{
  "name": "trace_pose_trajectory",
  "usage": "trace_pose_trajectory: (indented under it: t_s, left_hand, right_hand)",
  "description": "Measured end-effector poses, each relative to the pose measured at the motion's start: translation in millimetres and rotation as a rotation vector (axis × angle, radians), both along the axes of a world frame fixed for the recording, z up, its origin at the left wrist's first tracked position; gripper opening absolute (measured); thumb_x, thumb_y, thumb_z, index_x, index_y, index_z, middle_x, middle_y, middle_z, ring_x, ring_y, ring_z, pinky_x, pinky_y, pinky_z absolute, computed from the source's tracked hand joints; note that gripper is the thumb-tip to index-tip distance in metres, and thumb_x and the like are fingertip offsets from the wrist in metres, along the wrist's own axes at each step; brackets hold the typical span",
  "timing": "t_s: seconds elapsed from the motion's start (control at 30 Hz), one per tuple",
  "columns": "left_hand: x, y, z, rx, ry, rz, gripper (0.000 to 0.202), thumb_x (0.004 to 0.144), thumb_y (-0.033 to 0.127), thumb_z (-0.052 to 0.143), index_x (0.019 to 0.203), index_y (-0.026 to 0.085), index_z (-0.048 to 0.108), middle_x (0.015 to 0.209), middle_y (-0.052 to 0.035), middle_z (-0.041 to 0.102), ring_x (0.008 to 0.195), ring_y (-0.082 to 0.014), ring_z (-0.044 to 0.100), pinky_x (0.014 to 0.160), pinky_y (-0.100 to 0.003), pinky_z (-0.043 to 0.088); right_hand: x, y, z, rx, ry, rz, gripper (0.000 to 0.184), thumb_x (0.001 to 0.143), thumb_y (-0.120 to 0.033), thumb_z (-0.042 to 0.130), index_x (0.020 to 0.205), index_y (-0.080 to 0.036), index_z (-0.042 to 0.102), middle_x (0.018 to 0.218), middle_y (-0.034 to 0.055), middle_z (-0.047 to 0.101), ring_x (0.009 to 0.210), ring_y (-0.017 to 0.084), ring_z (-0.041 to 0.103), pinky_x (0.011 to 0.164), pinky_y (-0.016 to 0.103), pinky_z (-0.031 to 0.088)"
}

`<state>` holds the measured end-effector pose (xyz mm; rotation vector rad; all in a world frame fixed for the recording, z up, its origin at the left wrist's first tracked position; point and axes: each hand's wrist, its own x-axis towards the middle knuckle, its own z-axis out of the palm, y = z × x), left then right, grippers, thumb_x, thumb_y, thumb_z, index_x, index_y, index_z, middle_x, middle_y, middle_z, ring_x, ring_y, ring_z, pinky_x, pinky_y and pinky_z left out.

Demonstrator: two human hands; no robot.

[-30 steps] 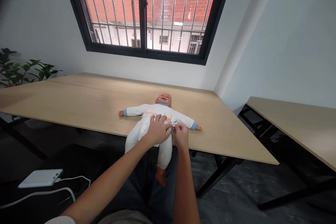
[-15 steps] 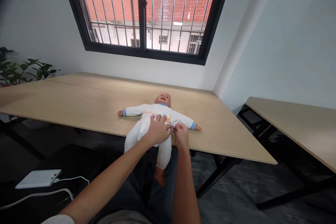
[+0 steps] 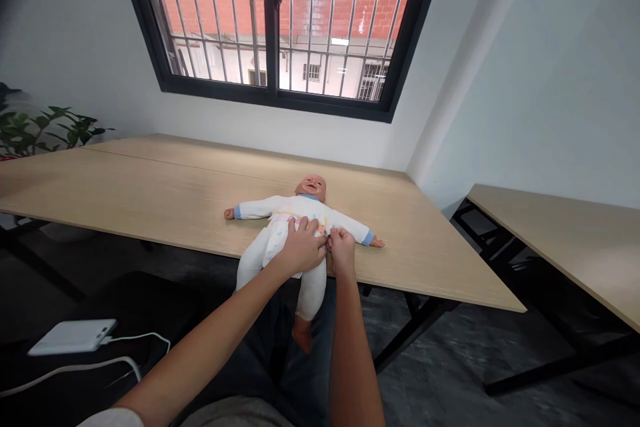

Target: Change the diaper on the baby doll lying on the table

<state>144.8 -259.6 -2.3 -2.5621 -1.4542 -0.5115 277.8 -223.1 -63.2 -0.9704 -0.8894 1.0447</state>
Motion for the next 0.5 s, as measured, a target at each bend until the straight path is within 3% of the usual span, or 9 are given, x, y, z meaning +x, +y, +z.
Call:
trace_pose_trajectory:
  t_s: [0.17,0.4,0.5]
  left_hand:
    - [-3.2,-0.7,2.4,-0.024,0.023,-0.023,0.035,0.09,0.039,0.052,0.113,0.028,0.075,0.14,-0.0126,0.05,0.132,-0.0397,0.034,0.11,-0.069,0.019]
    - [-4.1,0.3,2.1,-0.028,0.025,-0.05,0.036,0.089,0.039,0.052,0.114,0.026,0.075,0.142,-0.0135,0.049,0.133,-0.0405,0.034,0.11,-0.071,0.019]
    - [-3.3,0.5,2.1,-0.028,0.043,-0.044,0.038,0.09,0.038,0.051,0.118,0.025,0.073,0.144,-0.0138,0.048,0.133,-0.041,0.033,0.11,-0.072,0.019]
  right_hand:
    - [-2.3,-0.9,2.3,-0.002,-0.074,-0.034,0.033,0.068,-0.043,0.074,0.067,-0.018,0.053,0.049,-0.0056,0.045,0.047,0.009,0.035,0.046,0.023,0.025]
    - [-3.8,5.8,1.7,0.013,-0.085,-0.079,0.034,0.07,-0.048,0.071,0.071,-0.018,0.055,0.049,-0.0069,0.043,0.047,0.009,0.033,0.047,0.023,0.028]
    - [-6.0,4.4,2.7,0.025,-0.1,-0.075,0.033,0.068,-0.045,0.074,0.072,-0.016,0.059,0.056,-0.0039,0.051,0.052,0.01,0.041,0.051,0.024,0.034]
